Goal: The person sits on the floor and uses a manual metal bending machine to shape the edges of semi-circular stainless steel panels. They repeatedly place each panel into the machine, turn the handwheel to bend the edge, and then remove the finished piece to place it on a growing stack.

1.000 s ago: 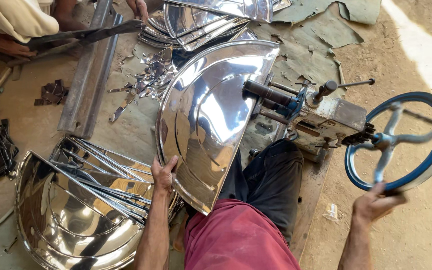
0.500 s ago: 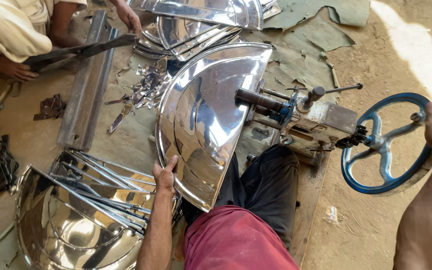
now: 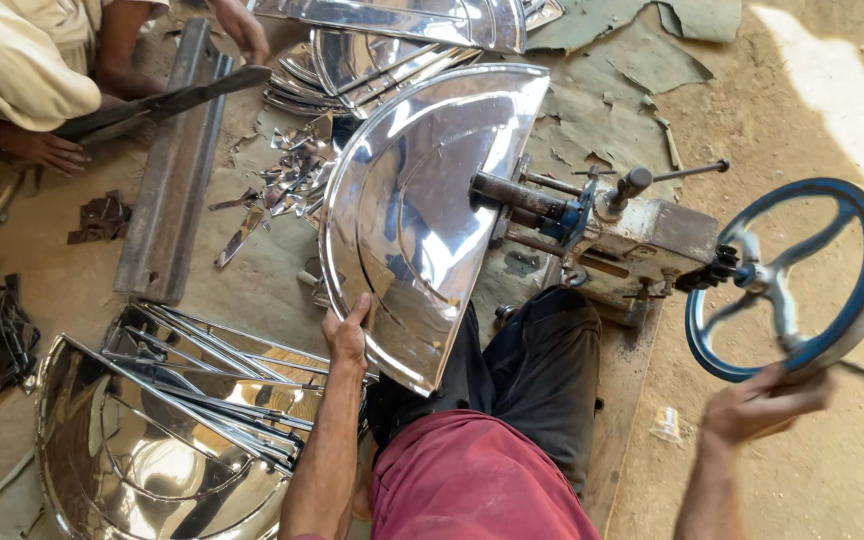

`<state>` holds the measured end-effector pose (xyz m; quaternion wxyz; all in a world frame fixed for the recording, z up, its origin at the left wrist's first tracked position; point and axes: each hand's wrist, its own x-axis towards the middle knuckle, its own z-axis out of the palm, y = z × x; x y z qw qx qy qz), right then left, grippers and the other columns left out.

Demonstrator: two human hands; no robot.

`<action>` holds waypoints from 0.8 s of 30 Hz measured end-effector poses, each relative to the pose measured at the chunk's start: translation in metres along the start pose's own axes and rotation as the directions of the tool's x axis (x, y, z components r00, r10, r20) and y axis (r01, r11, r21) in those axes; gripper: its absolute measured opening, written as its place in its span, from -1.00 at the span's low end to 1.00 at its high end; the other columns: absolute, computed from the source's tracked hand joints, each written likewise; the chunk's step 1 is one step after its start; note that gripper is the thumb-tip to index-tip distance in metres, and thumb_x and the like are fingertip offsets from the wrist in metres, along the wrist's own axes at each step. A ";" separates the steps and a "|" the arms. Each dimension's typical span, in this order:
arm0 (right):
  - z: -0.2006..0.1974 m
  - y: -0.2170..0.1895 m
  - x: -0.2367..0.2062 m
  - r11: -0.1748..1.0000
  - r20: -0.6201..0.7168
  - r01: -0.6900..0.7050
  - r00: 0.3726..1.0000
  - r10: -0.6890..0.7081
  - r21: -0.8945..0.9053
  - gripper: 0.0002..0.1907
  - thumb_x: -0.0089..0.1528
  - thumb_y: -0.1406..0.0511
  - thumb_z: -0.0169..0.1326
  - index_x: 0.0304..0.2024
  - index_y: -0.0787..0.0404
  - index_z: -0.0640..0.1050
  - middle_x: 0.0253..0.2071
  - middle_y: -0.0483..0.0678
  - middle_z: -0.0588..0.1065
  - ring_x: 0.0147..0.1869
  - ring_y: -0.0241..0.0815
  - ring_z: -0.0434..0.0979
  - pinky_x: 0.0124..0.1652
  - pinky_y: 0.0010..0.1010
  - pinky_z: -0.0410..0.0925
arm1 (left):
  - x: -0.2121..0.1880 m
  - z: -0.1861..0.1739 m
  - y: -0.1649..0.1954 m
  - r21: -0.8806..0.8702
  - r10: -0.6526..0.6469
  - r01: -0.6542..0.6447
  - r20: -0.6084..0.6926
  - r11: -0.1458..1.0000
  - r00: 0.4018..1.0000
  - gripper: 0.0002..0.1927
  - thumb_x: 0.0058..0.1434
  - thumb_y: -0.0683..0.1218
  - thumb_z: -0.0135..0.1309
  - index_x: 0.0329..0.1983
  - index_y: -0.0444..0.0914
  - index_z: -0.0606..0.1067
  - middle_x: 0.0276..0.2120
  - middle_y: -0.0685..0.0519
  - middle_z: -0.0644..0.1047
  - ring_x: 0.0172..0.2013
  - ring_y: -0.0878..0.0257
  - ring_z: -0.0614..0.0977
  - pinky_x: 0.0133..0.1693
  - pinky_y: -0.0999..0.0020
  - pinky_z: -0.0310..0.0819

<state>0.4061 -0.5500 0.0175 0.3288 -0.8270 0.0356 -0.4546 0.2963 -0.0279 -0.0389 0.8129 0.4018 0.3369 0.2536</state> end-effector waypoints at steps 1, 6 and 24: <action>-0.005 0.004 -0.026 0.998 0.072 -0.017 0.997 0.013 0.054 -0.68 0.61 0.39 -0.21 0.37 0.36 0.13 0.22 0.16 0.47 0.25 -0.03 0.58 0.20 -0.18 0.47 | 0.005 0.003 -0.003 0.012 0.001 -0.001 0.001 1.000 1.000 -0.55 0.20 -0.24 0.24 0.16 -0.42 0.45 -0.09 -0.08 0.58 -0.17 0.16 0.64 -0.09 0.26 0.57; -0.003 0.036 -0.003 0.981 -0.011 0.044 0.999 -0.047 -0.191 -0.43 0.45 0.35 0.13 0.38 0.36 0.16 0.25 0.24 0.25 0.46 0.09 0.29 0.44 0.05 0.25 | 0.023 0.024 -0.003 0.099 0.060 -0.057 -0.031 0.993 0.998 -0.53 0.31 -0.24 0.32 0.16 -0.54 0.38 -0.10 -0.10 0.50 -0.18 0.12 0.55 -0.11 0.20 0.50; 0.014 0.051 0.029 0.972 0.066 -0.234 0.971 0.231 0.033 -0.74 0.59 0.22 -0.14 0.16 0.30 0.30 -0.14 -0.01 0.41 -0.21 -0.12 0.43 -0.14 -0.30 0.34 | 0.026 0.084 -0.024 -0.023 0.062 -0.066 -0.153 0.998 0.986 -0.64 0.26 -0.14 0.22 0.04 -0.44 0.49 -0.14 -0.03 0.58 -0.18 0.18 0.60 -0.12 0.24 0.52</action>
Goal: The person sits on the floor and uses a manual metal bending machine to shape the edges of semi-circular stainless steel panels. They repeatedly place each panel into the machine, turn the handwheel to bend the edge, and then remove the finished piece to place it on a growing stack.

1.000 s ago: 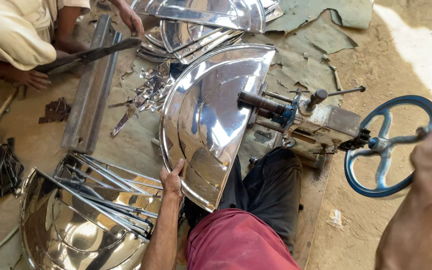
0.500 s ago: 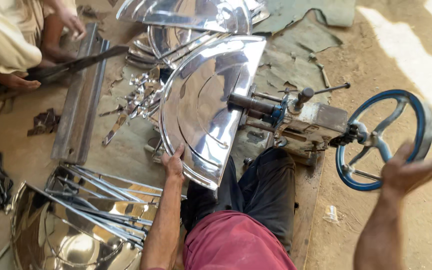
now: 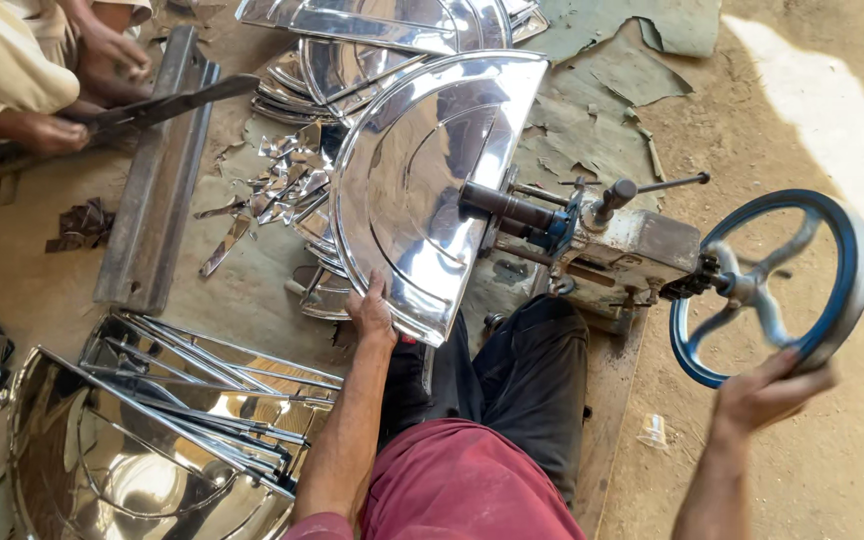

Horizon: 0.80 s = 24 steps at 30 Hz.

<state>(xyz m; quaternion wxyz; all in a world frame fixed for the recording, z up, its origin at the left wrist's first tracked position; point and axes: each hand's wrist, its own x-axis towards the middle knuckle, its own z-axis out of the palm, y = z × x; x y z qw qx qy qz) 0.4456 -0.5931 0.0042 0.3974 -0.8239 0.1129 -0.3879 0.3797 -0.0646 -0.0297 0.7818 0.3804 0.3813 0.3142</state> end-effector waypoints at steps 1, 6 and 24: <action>-0.006 0.003 -0.027 0.999 0.037 -0.038 0.999 0.038 -0.018 -0.73 0.61 0.20 -0.09 0.16 0.28 0.29 -0.09 0.00 0.37 -0.13 -0.12 0.42 -0.07 -0.25 0.32 | 0.001 0.005 0.000 -0.012 -0.010 0.010 -0.011 1.000 1.000 -0.64 0.25 -0.14 0.22 0.03 -0.44 0.49 -0.15 -0.02 0.59 -0.19 0.18 0.61 -0.13 0.24 0.53; -0.032 -0.008 -0.039 0.944 0.056 -0.064 0.995 0.086 -0.323 -0.44 0.42 0.15 0.24 0.19 0.35 0.26 0.12 0.20 0.29 0.31 0.13 0.18 0.23 0.13 0.09 | 0.007 0.028 0.000 0.013 -0.001 0.001 0.000 1.000 1.000 -0.61 0.23 -0.16 0.24 0.06 -0.44 0.47 -0.10 -0.03 0.59 -0.14 0.16 0.60 -0.06 0.27 0.51; 0.005 -0.022 0.073 0.941 0.138 0.192 0.978 -0.158 -0.280 -0.72 0.61 0.29 -0.14 0.24 0.38 0.38 -0.23 -0.07 0.48 -0.28 -0.25 0.44 -0.26 -0.27 0.41 | 0.018 0.054 0.002 0.057 0.009 -0.007 -0.041 0.998 0.999 -0.61 0.20 -0.13 0.30 -0.01 -0.42 0.48 -0.13 -0.07 0.57 -0.19 0.15 0.57 -0.10 0.28 0.52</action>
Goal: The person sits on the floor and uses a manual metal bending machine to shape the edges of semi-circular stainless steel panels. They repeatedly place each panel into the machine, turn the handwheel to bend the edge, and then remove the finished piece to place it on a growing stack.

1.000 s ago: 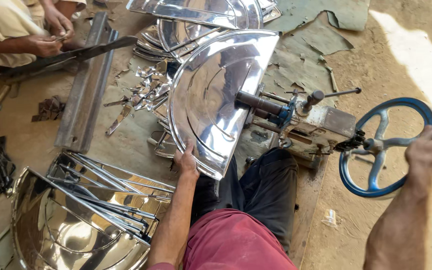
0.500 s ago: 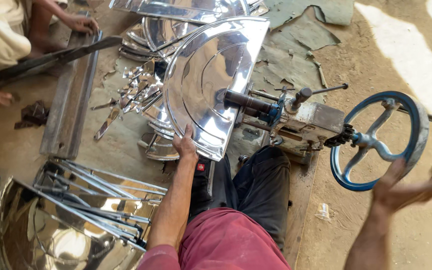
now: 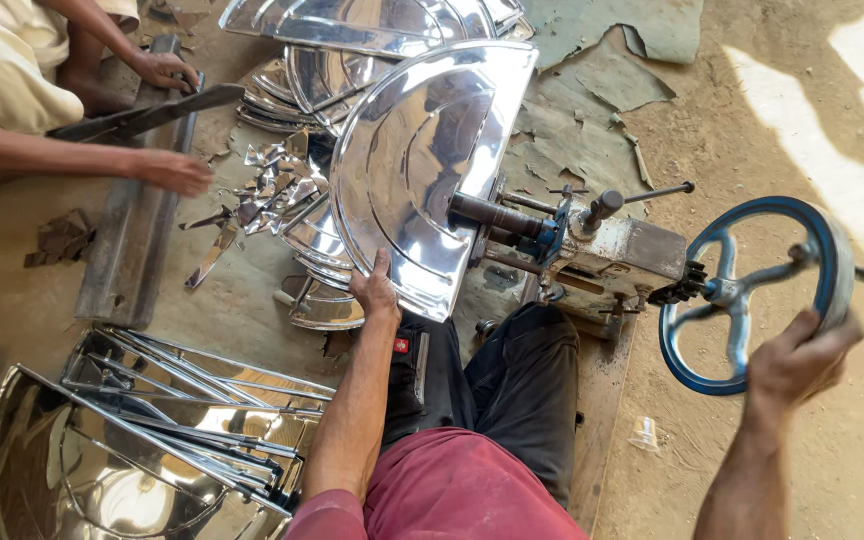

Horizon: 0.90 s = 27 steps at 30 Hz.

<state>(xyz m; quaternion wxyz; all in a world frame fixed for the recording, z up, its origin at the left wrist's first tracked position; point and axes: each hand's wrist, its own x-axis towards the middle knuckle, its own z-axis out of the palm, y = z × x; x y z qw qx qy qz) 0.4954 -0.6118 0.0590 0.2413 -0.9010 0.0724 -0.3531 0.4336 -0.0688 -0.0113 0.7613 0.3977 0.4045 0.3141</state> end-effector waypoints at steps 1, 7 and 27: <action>-0.003 0.001 -0.024 0.996 -0.005 -0.054 0.998 0.055 0.072 -0.74 0.59 0.28 -0.14 0.19 0.38 0.37 -0.27 -0.04 0.45 -0.32 -0.23 0.46 -0.30 -0.28 0.38 | 0.002 0.004 -0.001 -0.025 0.020 -0.020 0.002 0.999 1.000 -0.62 0.20 -0.15 0.30 0.00 -0.43 0.49 -0.13 -0.05 0.57 -0.20 0.17 0.56 -0.12 0.29 0.50; -0.035 -0.024 -0.035 0.861 0.232 -0.268 0.956 0.181 0.432 -0.51 0.60 0.01 -0.02 -0.05 0.36 0.35 -0.37 -0.12 0.43 -0.35 -0.30 0.51 -0.34 -0.44 0.44 | 0.006 0.017 -0.001 0.021 0.061 -0.061 0.029 0.998 0.998 -0.66 0.21 -0.17 0.27 -0.02 -0.44 0.51 -0.15 -0.03 0.60 -0.22 0.18 0.59 -0.12 0.30 0.51; 0.021 -0.004 -0.064 0.827 -0.076 -0.294 0.925 0.373 0.479 -0.67 0.36 0.14 0.41 -0.25 0.25 0.63 -0.47 -0.15 0.49 -0.41 -0.33 0.46 -0.39 -0.48 0.35 | 0.009 0.032 0.002 0.008 0.020 -0.020 0.029 1.000 0.999 -0.57 0.22 -0.19 0.24 0.12 -0.44 0.45 -0.02 -0.15 0.58 -0.10 0.10 0.63 -0.01 0.29 0.55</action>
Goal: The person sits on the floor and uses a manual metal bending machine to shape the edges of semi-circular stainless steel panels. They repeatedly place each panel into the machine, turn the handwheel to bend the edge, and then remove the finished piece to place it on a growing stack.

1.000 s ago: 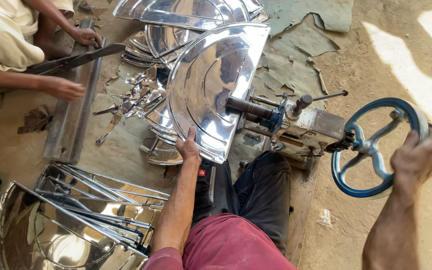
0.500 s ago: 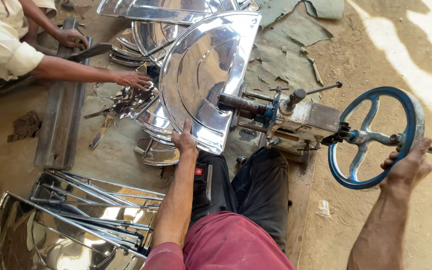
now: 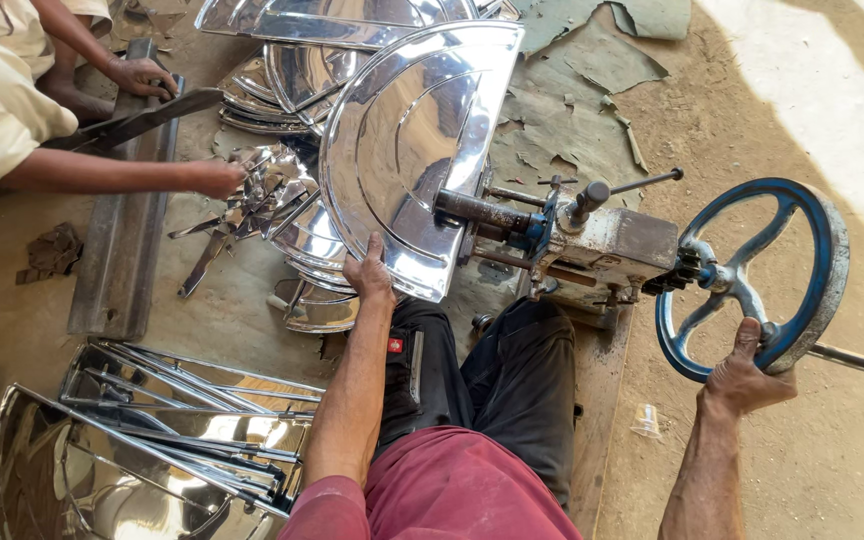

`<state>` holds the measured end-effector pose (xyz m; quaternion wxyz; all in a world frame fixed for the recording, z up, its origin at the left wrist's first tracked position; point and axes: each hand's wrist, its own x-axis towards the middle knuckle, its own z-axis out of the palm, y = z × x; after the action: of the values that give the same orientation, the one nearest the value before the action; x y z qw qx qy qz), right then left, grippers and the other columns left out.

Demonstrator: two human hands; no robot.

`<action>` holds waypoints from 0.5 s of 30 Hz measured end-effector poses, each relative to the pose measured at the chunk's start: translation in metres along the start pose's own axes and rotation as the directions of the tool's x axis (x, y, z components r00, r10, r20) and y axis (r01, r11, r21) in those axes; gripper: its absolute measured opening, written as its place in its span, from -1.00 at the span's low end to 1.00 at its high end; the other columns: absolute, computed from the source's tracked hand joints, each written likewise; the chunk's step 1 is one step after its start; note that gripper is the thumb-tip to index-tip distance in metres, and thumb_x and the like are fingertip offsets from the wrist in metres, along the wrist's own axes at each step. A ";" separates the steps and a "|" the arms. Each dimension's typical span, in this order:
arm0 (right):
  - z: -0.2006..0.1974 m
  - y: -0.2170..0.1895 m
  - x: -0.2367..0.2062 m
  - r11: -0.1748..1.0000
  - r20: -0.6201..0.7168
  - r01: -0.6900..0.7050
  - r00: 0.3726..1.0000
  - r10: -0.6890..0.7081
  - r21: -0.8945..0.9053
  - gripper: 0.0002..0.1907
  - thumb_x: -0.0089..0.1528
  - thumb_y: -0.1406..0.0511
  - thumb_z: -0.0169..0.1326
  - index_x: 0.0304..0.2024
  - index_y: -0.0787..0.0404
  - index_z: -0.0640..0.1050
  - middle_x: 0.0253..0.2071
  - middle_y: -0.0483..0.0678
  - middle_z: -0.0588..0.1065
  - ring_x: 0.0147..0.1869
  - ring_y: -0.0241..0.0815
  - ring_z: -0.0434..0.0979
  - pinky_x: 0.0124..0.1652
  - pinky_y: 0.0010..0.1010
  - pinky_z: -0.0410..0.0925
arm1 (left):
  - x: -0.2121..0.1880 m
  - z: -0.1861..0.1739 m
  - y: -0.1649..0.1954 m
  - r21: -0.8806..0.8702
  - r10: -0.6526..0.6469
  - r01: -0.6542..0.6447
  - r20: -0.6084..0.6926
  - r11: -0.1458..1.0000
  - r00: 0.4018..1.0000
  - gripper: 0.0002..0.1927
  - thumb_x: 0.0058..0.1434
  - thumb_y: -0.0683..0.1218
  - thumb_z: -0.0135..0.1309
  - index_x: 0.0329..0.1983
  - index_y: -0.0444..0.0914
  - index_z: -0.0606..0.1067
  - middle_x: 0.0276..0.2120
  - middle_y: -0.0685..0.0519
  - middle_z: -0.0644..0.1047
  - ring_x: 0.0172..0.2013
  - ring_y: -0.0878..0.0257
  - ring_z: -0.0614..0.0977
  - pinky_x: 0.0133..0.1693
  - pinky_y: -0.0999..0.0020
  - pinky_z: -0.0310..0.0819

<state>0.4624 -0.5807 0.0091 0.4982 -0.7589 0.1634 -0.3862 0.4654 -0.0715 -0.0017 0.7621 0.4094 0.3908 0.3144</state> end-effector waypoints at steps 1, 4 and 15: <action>-0.001 0.004 0.000 1.000 -0.006 -0.029 1.000 0.029 -0.012 -0.63 0.36 0.11 0.42 -0.26 0.25 0.62 -0.48 -0.16 0.46 -0.42 -0.30 0.44 -0.37 -0.45 0.33 | -0.001 0.000 0.001 0.007 -0.006 0.006 -0.003 1.000 1.000 -0.57 0.23 -0.18 0.24 0.11 -0.46 0.45 -0.02 -0.17 0.58 -0.09 0.08 0.62 0.00 0.28 0.56; -0.005 0.002 -0.003 0.992 -0.043 -0.035 0.999 0.030 -0.124 -0.59 0.40 0.09 0.36 -0.05 0.29 0.55 -0.25 -0.10 0.46 -0.18 -0.23 0.48 -0.09 -0.39 0.44 | -0.002 0.001 0.002 0.056 0.035 -0.034 -0.006 0.998 0.999 -0.57 0.23 -0.18 0.24 0.11 -0.45 0.46 -0.04 -0.13 0.59 -0.09 0.13 0.63 0.00 0.31 0.54; 0.160 -0.146 -0.057 0.778 0.375 -0.420 0.891 0.256 0.467 0.13 0.42 0.16 0.16 0.54 0.20 -0.47 0.49 0.37 0.14 0.47 0.11 0.37 0.37 -0.06 0.26 | 0.001 0.004 -0.005 0.111 0.030 -0.025 -0.044 0.994 0.999 -0.61 0.20 -0.14 0.30 -0.01 -0.45 0.49 -0.13 -0.11 0.60 -0.21 0.14 0.61 -0.13 0.27 0.54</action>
<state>0.5257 -0.3779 0.0811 0.7700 -0.5948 0.1091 -0.2035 0.4700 -0.0745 -0.0056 0.7249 0.4490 0.4191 0.3118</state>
